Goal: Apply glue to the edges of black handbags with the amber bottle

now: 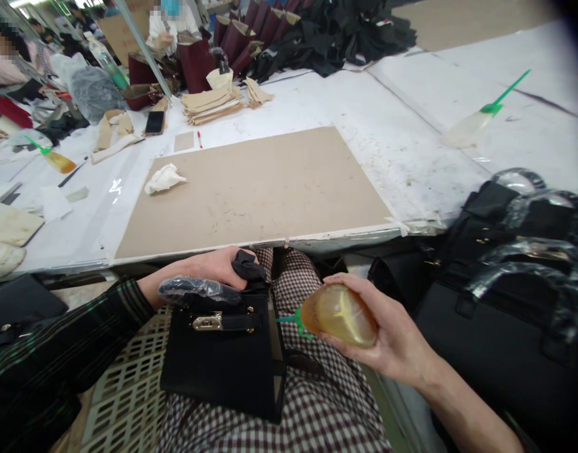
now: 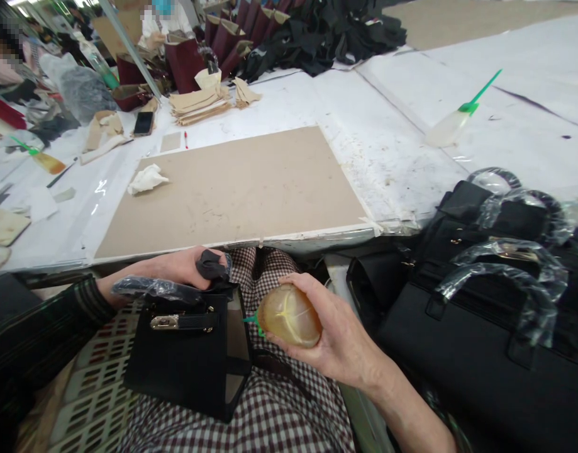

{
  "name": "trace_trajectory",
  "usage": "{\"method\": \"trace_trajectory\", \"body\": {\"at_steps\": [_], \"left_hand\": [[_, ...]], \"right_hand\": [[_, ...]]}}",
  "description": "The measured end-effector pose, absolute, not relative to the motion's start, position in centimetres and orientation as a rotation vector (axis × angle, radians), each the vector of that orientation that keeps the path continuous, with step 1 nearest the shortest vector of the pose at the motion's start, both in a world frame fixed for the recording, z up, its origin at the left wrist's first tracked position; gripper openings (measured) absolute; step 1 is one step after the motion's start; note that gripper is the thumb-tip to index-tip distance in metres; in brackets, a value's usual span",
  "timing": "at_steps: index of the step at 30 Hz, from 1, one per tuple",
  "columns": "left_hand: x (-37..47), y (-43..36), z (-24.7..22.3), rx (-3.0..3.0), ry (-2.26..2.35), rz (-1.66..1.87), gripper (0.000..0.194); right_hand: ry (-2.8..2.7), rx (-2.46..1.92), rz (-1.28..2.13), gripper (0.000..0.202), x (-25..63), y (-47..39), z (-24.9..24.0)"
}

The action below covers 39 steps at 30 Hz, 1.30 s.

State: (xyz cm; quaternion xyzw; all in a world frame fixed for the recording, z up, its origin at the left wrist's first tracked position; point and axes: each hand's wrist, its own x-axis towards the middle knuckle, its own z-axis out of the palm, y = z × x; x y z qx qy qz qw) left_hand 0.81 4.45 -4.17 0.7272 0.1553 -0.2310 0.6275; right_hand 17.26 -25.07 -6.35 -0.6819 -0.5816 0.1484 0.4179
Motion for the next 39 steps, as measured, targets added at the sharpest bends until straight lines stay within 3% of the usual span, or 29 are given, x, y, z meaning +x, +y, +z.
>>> {"method": "trace_trajectory", "body": {"at_steps": [7,24,33,39], "left_hand": [[0.6,4.5,-4.3,1.686,0.341,-0.532,0.025],[0.9,3.9,-3.4,1.707,0.328,-0.536,0.024],[0.7,4.0,-3.3,1.710,0.324,-0.545,0.025],[0.3,4.2,-3.7,1.730,0.312,-0.524,0.025]], "right_hand": [[-1.419,-1.698,0.249,0.069,17.0,-25.0,-6.1],[-1.517,-1.726,0.768,0.065,15.9,-27.0,-7.4],[-1.468,-1.772,0.295,0.066,15.8,-26.7,-6.9],[-1.555,-1.766,0.336,0.069,15.3,-27.3,-6.8]]}}
